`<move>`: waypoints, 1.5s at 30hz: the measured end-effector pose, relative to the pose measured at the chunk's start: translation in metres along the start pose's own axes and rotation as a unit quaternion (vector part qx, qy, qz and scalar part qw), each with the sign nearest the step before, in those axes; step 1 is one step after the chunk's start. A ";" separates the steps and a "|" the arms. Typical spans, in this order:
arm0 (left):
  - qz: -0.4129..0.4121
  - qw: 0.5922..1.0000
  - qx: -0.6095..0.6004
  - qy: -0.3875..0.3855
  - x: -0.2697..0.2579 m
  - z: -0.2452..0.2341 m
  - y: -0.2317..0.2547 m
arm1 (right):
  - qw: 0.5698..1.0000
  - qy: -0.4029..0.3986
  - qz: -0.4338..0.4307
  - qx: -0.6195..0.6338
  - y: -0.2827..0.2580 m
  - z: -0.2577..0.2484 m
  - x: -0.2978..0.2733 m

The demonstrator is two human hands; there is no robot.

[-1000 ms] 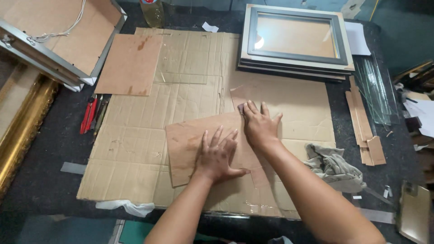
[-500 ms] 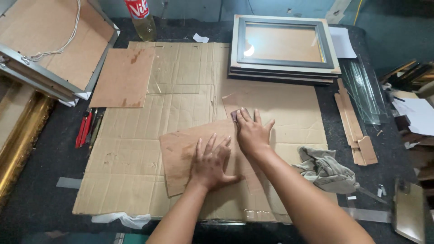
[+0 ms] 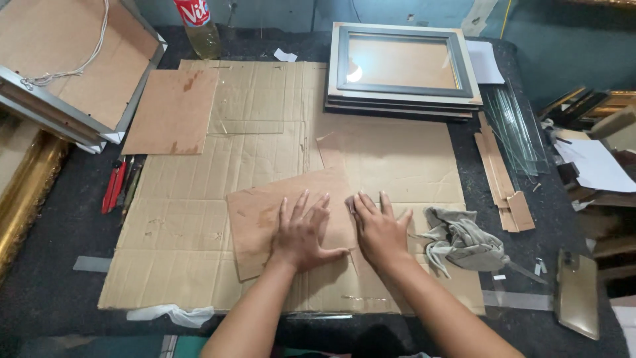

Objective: Sanding a wooden board using a piece of sandpaper on a workbench.

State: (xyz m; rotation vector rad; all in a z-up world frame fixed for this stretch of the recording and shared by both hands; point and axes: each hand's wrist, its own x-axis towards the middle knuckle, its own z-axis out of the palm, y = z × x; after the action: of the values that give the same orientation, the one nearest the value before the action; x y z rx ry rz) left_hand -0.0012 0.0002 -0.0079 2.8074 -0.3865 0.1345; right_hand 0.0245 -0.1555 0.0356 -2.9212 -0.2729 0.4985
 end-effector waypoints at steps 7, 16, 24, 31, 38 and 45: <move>0.012 1.000 -0.009 0.025 0.004 0.009 -0.004 | 0.995 0.021 -0.040 -0.089 0.023 0.028 -0.025; -0.018 0.999 0.016 -0.043 0.001 -0.013 0.008 | 0.992 0.107 -0.031 -0.057 0.029 0.043 -0.030; -0.014 0.999 0.028 -0.033 0.000 -0.013 0.008 | 0.978 0.093 -0.083 -0.166 0.042 0.039 -0.077; -0.006 1.000 0.023 -0.006 -0.003 -0.007 0.005 | 0.986 0.135 -0.025 -0.096 0.054 0.027 -0.050; -0.009 1.000 0.017 -0.015 0.001 -0.006 0.005 | 0.996 0.089 -0.012 -0.027 0.026 0.044 -0.045; -0.018 0.999 0.035 -0.028 0.002 -0.004 0.006 | 0.995 0.094 -0.030 -0.023 0.012 0.032 0.013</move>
State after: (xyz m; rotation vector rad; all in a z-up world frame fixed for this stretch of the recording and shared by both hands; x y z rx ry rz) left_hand -0.0013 -0.0044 -0.0019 2.8906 -0.3516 0.0630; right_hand 0.0278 -0.1597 -0.0005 -2.9675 -0.3499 0.2087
